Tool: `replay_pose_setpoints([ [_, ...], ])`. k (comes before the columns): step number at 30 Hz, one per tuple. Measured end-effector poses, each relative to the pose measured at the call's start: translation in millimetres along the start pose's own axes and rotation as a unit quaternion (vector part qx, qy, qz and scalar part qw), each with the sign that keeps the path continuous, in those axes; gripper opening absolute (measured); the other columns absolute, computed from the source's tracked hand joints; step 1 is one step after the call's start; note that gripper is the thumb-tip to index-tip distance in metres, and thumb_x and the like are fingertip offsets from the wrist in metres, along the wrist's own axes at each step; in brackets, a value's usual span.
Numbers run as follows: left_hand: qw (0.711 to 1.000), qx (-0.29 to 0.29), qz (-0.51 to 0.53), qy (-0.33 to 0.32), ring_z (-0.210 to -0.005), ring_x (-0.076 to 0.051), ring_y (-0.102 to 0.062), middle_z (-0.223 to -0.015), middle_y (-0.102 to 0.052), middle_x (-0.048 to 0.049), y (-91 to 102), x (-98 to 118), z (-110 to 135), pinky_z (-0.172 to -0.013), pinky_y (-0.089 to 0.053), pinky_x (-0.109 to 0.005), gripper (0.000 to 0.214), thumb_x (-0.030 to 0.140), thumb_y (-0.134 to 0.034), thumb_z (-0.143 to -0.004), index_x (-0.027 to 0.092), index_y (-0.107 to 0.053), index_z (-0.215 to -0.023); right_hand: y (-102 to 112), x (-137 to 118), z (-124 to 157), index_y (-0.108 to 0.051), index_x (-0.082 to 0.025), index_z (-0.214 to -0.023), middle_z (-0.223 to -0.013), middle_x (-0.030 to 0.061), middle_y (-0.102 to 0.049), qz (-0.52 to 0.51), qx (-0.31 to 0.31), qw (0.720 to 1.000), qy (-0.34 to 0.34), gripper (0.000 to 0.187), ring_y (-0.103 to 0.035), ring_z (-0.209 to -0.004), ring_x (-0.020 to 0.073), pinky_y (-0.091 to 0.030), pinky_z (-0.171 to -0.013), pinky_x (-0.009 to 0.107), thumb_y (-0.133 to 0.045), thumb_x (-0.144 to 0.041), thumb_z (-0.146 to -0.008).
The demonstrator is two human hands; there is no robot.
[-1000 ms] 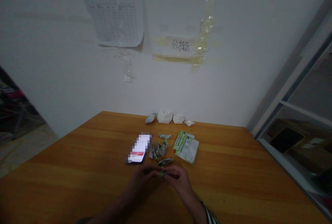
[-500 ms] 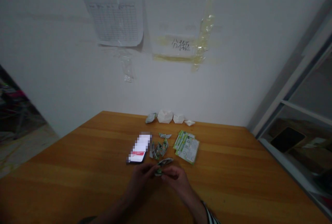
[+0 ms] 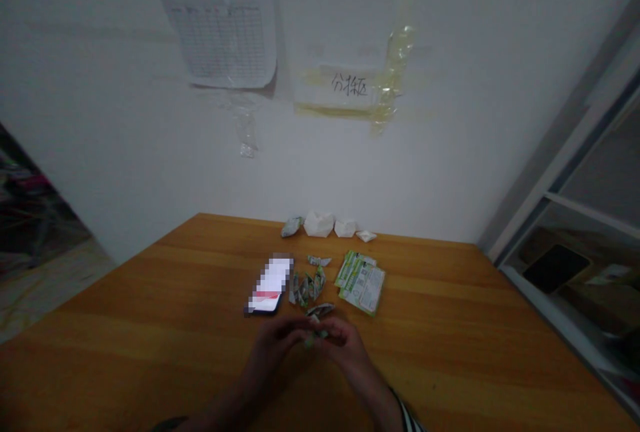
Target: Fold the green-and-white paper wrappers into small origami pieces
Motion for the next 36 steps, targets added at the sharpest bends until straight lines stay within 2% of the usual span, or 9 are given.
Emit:
replay_pose_setpoints([
  [3,0.995,-0.044,0.082,0.023,-0.088,-0.026,-0.07,-0.094,-0.077,-0.0061,-7.8,-5,-3,-0.08,-0.055,-0.034,0.034,0.01,-0.076,-0.059,0.02,-0.074,-0.091,1,3,2,-0.068,-0.021,-0.093,-0.09,0.0041,-0.075,-0.034,-0.01,0.999,-0.022,0.031,-0.069,-0.082,0.0202,-0.047,-0.074,0.028,-0.08,-0.029,-0.065],
  [8,0.991,-0.062,0.107,0.054,-0.093,-0.028,-0.069,-0.097,-0.076,-0.0082,-14.0,-16,-3,-0.086,-0.053,-0.038,0.03,0.011,-0.076,-0.062,0.019,-0.074,-0.091,5,8,1,-0.068,-0.019,-0.093,-0.09,0.0054,-0.076,-0.054,-0.004,0.998,-0.021,0.028,-0.069,-0.084,0.0206,-0.047,-0.078,0.029,-0.078,-0.026,-0.068],
  [13,0.983,-0.09,0.151,0.059,-0.099,-0.028,-0.067,-0.105,-0.074,-0.0074,-25.7,-14,2,-0.09,-0.051,-0.039,0.036,0.011,-0.076,-0.064,0.02,-0.072,-0.099,19,17,-1,-0.07,-0.02,-0.083,-0.077,0.0017,-0.076,-0.057,0.055,0.997,-0.012,0.027,-0.069,-0.072,0.0181,-0.047,-0.065,0.023,-0.082,-0.025,-0.06],
  [16,0.982,-0.104,0.146,0.059,-0.099,-0.028,-0.066,-0.107,-0.073,-0.0074,-28.5,-10,5,-0.089,-0.051,-0.037,0.037,0.013,-0.076,-0.065,0.02,-0.071,-0.101,24,19,0,-0.071,-0.019,-0.081,-0.077,0.0025,-0.076,-0.058,0.086,0.995,0.001,0.025,-0.069,-0.07,0.0183,-0.048,-0.063,0.023,-0.08,-0.03,-0.061],
  [19,0.987,-0.106,0.109,0.051,-0.096,-0.028,-0.067,-0.103,-0.074,-0.0079,-24.5,-8,4,-0.087,-0.051,-0.038,0.035,0.019,-0.077,-0.065,0.02,-0.072,-0.1,24,20,1,-0.072,-0.018,-0.081,-0.078,0.0053,-0.077,-0.042,0.089,0.995,0.003,0.026,-0.07,-0.071,0.0201,-0.05,-0.064,0.026,-0.08,-0.035,-0.063],
  [23,0.996,-0.068,0.05,0.016,-0.088,-0.025,-0.068,-0.108,-0.072,-0.0089,-6.9,-10,-4,-0.079,-0.053,-0.034,0.044,0.023,-0.076,-0.067,0.023,-0.068,-0.11,22,22,1,-0.073,-0.018,-0.079,-0.075,0.0066,-0.077,-0.028,0.075,0.997,-0.007,0.03,-0.072,-0.067,0.0209,-0.054,-0.064,0.028,-0.083,-0.037,-0.058],
  [27,0.998,-0.054,0.0,-0.02,-0.074,-0.021,-0.066,-0.089,-0.075,-0.0072,2.8,-10,-10,-0.068,-0.052,-0.029,0.032,0.023,-0.077,-0.064,0.021,-0.074,-0.096,27,20,1,-0.076,-0.02,-0.075,-0.073,0.0058,-0.077,0.005,0.082,0.997,0.004,0.03,-0.072,-0.063,0.0211,-0.056,-0.06,0.028,-0.084,-0.039,-0.054],
  [31,0.997,-0.067,-0.011,-0.034,-0.076,-0.022,-0.067,-0.085,-0.075,-0.0069,0.8,2,-7,-0.068,-0.051,-0.028,0.022,0.029,-0.073,-0.069,0.022,-0.077,-0.089,33,14,3,-0.078,-0.021,-0.076,-0.074,0.0061,-0.078,0.042,0.093,0.995,0.02,0.027,-0.072,-0.063,0.0224,-0.057,-0.06,0.03,-0.084,-0.037,-0.055],
  [36,0.998,-0.061,-0.009,-0.006,-0.066,-0.022,-0.068,-0.072,-0.077,-0.0065,0.3,13,-3,-0.06,-0.05,-0.027,0.013,0.031,-0.076,-0.065,0.021,-0.079,-0.074,35,-6,10,-0.079,-0.023,-0.079,-0.078,0.0062,-0.078,0.111,0.117,0.985,0.064,0.021,-0.072,-0.071,0.025,-0.057,-0.067,0.034,-0.082,-0.029,-0.059],
])
Point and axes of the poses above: each hand's wrist, its own z-axis away from the middle knuckle, its own y-axis out of the back of the hand, x = y × z, the point moved 10 cm from there along -z, towards the middle knuckle
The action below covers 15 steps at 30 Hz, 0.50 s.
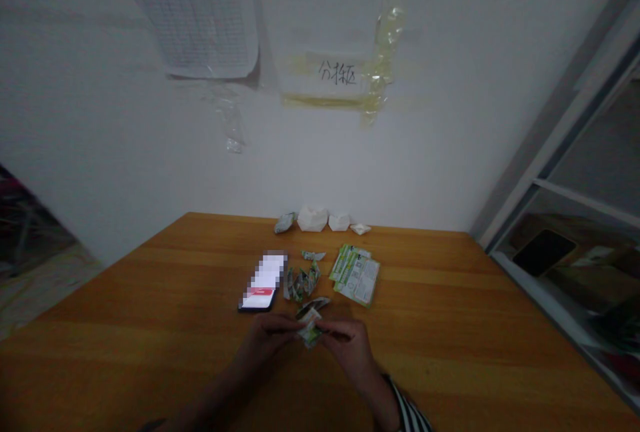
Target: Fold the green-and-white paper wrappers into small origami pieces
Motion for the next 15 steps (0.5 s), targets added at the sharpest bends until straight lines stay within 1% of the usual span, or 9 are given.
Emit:
replay_pose_setpoints([
  [3,0.999,0.014,0.023,0.031,-0.069,-0.023,-0.07,-0.073,-0.078,-0.0062,1.5,-3,2,-0.064,-0.052,-0.029,0.011,0.028,-0.078,-0.062,0.022,-0.079,-0.071,3,-15,3,-0.078,-0.023,-0.077,-0.077,0.0061,-0.078,0.05,0.017,0.998,0.04,0.015,-0.072,-0.07,0.0247,-0.057,-0.066,0.034,-0.08,-0.027,-0.062],
  [6,0.996,0.045,0.038,0.064,-0.069,-0.024,-0.07,-0.074,-0.078,-0.0053,5.8,-9,5,-0.067,-0.054,-0.031,0.012,0.025,-0.079,-0.06,0.021,-0.078,-0.071,2,-20,4,-0.076,-0.02,-0.072,-0.071,0.0052,-0.076,0.053,0.007,0.998,0.039,0.011,-0.071,-0.064,0.0223,-0.056,-0.06,0.029,-0.078,-0.028,-0.065],
  [8,0.994,0.051,0.054,0.081,-0.07,-0.024,-0.07,-0.075,-0.078,-0.0052,5.4,-13,6,-0.069,-0.054,-0.032,0.013,0.025,-0.079,-0.059,0.02,-0.078,-0.072,1,-24,5,-0.075,-0.019,-0.07,-0.067,0.0044,-0.075,0.065,0.0,0.997,0.048,0.01,-0.07,-0.061,0.0207,-0.055,-0.056,0.026,-0.077,-0.029,-0.067],
  [12,0.991,0.066,0.079,0.091,-0.068,-0.025,-0.07,-0.069,-0.078,-0.0047,5.5,-15,6,-0.069,-0.054,-0.033,0.011,0.027,-0.08,-0.056,0.02,-0.077,-0.064,4,-35,8,-0.075,-0.021,-0.067,-0.065,0.0039,-0.075,0.108,0.007,0.989,0.099,0.006,-0.069,-0.061,0.0204,-0.054,-0.058,0.027,-0.076,-0.027,-0.068],
  [15,0.989,0.071,0.091,0.09,-0.073,-0.025,-0.07,-0.073,-0.078,-0.006,5.6,-14,2,-0.071,-0.054,-0.033,0.012,0.03,-0.081,-0.054,0.02,-0.076,-0.06,4,-35,9,-0.076,-0.022,-0.067,-0.067,0.0042,-0.076,0.114,0.018,0.987,0.111,0.005,-0.069,-0.062,0.0214,-0.054,-0.06,0.029,-0.076,-0.027,-0.068],
])
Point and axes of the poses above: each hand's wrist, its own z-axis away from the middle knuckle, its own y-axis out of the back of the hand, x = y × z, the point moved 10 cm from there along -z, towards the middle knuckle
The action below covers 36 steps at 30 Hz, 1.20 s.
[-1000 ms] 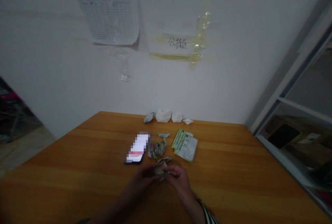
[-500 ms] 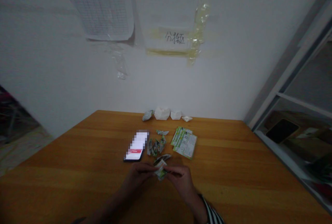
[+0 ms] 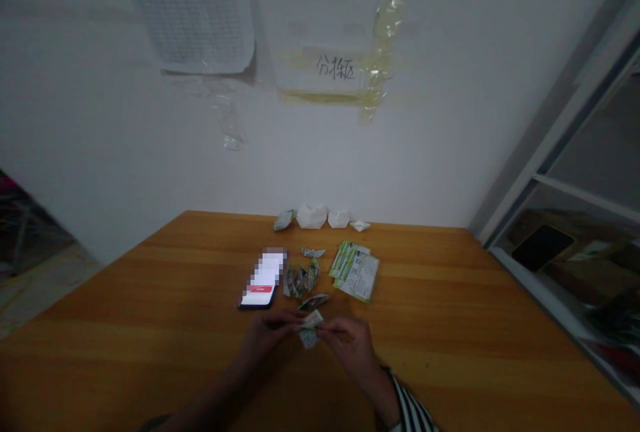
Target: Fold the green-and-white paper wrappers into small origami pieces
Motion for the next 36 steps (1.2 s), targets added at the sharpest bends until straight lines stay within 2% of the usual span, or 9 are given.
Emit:
replay_pose_setpoints([
  [3,1.0,0.011,0.009,0.009,-0.071,-0.024,-0.069,-0.07,-0.077,-0.0065,0.0,-2,-1,-0.07,-0.053,-0.032,0.015,0.031,-0.082,-0.052,0.018,-0.076,-0.057,-1,9,1,-0.075,-0.021,-0.064,-0.063,0.0042,-0.074,-0.024,0.022,0.999,-0.031,0.008,-0.067,-0.059,0.0209,-0.052,-0.057,0.028,-0.077,-0.028,-0.067],
  [9,0.998,0.043,0.029,0.042,-0.056,-0.018,-0.064,-0.059,-0.073,-0.0047,-2.7,-13,6,-0.056,-0.049,-0.026,0.026,0.039,-0.077,-0.062,0.014,-0.076,-0.064,-3,18,-1,-0.072,-0.017,-0.061,-0.061,0.004,-0.07,-0.062,0.063,0.994,-0.068,0.021,-0.063,-0.057,0.0184,-0.049,-0.055,0.026,-0.073,-0.036,-0.071],
  [12,0.997,0.062,0.029,0.047,-0.055,-0.017,-0.063,-0.057,-0.072,-0.0034,-0.7,-15,8,-0.055,-0.048,-0.024,0.026,0.039,-0.078,-0.06,0.014,-0.075,-0.062,-4,21,0,-0.069,-0.017,-0.062,-0.061,0.0037,-0.069,-0.079,0.081,0.99,-0.083,0.025,-0.062,-0.058,0.0179,-0.049,-0.055,0.025,-0.071,-0.039,-0.072],
  [20,0.994,0.112,0.009,0.017,-0.064,-0.019,-0.066,-0.065,-0.073,-0.0042,3.8,-5,22,-0.06,-0.052,-0.024,0.025,0.039,-0.077,-0.063,0.015,-0.072,-0.067,-13,24,8,-0.067,-0.015,-0.064,-0.06,0.0031,-0.067,-0.131,0.093,0.979,-0.122,0.026,-0.06,-0.057,0.0161,-0.048,-0.055,0.024,-0.07,-0.04,-0.074],
  [23,0.992,0.116,0.048,-0.006,-0.061,-0.016,-0.064,-0.063,-0.069,-0.0002,3.5,-1,25,-0.058,-0.053,-0.023,0.029,0.036,-0.079,-0.062,0.016,-0.07,-0.081,-16,26,13,-0.069,-0.015,-0.066,-0.062,0.0041,-0.069,-0.179,0.098,0.967,-0.15,0.027,-0.061,-0.057,0.0164,-0.049,-0.056,0.025,-0.072,-0.041,-0.072],
  [27,0.994,0.076,0.077,-0.005,-0.056,-0.014,-0.06,-0.058,-0.063,0.004,-4.7,1,23,-0.057,-0.053,-0.024,0.051,0.036,-0.078,-0.064,0.018,-0.065,-0.109,-15,26,16,-0.07,-0.014,-0.067,-0.063,0.005,-0.071,-0.199,0.111,0.958,-0.172,0.03,-0.063,-0.057,0.0174,-0.051,-0.056,0.027,-0.074,-0.044,-0.068],
  [29,0.997,0.044,0.065,0.009,-0.059,-0.014,-0.06,-0.065,-0.067,0.0012,-11.8,-2,21,-0.058,-0.052,-0.024,0.051,0.04,-0.075,-0.067,0.018,-0.065,-0.112,-15,24,15,-0.071,-0.015,-0.066,-0.062,0.0047,-0.071,-0.198,0.109,0.958,-0.173,0.03,-0.063,-0.056,0.0173,-0.051,-0.055,0.027,-0.076,-0.045,-0.066],
  [32,0.999,0.0,0.038,0.027,-0.06,-0.015,-0.059,-0.074,-0.071,-0.0028,-21.9,-7,19,-0.054,-0.047,-0.022,0.042,0.045,-0.072,-0.068,0.016,-0.073,-0.099,-15,21,13,-0.07,-0.015,-0.064,-0.06,0.0042,-0.071,-0.188,0.103,0.963,-0.163,0.03,-0.063,-0.054,0.0169,-0.051,-0.054,0.027,-0.077,-0.044,-0.064],
  [36,0.999,-0.015,0.014,0.034,-0.055,-0.014,-0.054,-0.062,-0.066,-0.0014,-25.1,-10,18,-0.049,-0.04,-0.02,0.035,0.047,-0.071,-0.067,0.014,-0.075,-0.077,-18,22,14,-0.07,-0.014,-0.064,-0.062,0.0048,-0.072,-0.175,0.09,0.968,-0.158,0.026,-0.064,-0.057,0.0175,-0.051,-0.055,0.027,-0.078,-0.039,-0.064],
])
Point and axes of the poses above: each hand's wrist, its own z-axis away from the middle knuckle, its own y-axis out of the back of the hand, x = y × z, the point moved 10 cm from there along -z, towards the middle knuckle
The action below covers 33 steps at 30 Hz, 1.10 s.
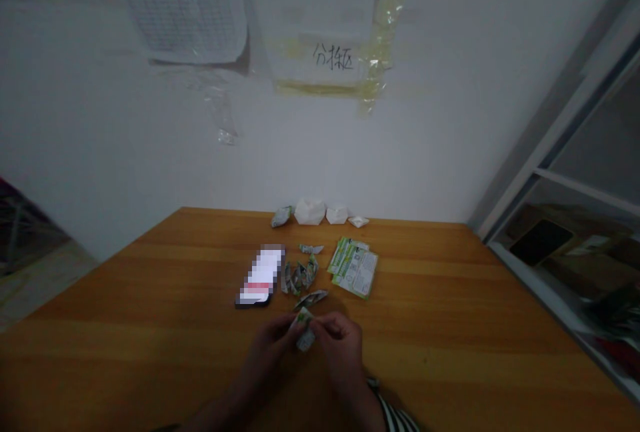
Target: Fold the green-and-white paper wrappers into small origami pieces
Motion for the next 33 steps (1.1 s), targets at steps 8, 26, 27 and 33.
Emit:
replay_pose_setpoints([
  [8,0.998,0.03,-0.063,-0.008,-0.044,-0.009,-0.039,-0.048,-0.05,0.003,6.8,6,4,-0.042,-0.029,-0.019,0.045,0.054,-0.059,-0.076,0.013,-0.067,-0.061,-7,3,7,-0.065,-0.015,-0.065,-0.059,0.0024,-0.067,-0.002,-0.005,1.0,-0.01,0.027,-0.061,-0.055,0.0149,-0.049,-0.053,0.024,-0.073,-0.039,-0.071],
  [26,0.995,0.039,-0.076,-0.048,-0.048,-0.01,-0.042,-0.055,-0.052,0.0016,8.1,14,7,-0.044,-0.032,-0.019,0.042,0.049,-0.05,-0.085,0.013,-0.062,-0.065,-18,6,-3,-0.072,-0.016,-0.071,-0.063,0.0042,-0.07,0.015,-0.131,0.991,-0.032,0.039,-0.066,-0.059,0.0183,-0.055,-0.058,0.028,-0.069,-0.054,-0.071],
  [27,0.994,0.036,-0.085,-0.055,-0.047,-0.01,-0.042,-0.054,-0.051,0.002,7.0,15,8,-0.044,-0.032,-0.019,0.042,0.048,-0.049,-0.085,0.014,-0.061,-0.064,-17,4,-2,-0.071,-0.015,-0.068,-0.061,0.0039,-0.069,0.025,-0.123,0.992,-0.025,0.038,-0.065,-0.057,0.0176,-0.055,-0.057,0.027,-0.068,-0.053,-0.072],
  [33,0.99,0.024,-0.124,-0.063,-0.047,-0.01,-0.044,-0.053,-0.05,0.0023,4.0,14,8,-0.045,-0.034,-0.019,0.04,0.045,-0.046,-0.088,0.015,-0.06,-0.066,-14,-11,5,-0.067,-0.015,-0.064,-0.057,0.0033,-0.065,0.079,-0.089,0.993,0.023,0.037,-0.061,-0.055,0.0162,-0.051,-0.053,0.024,-0.062,-0.048,-0.079],
])
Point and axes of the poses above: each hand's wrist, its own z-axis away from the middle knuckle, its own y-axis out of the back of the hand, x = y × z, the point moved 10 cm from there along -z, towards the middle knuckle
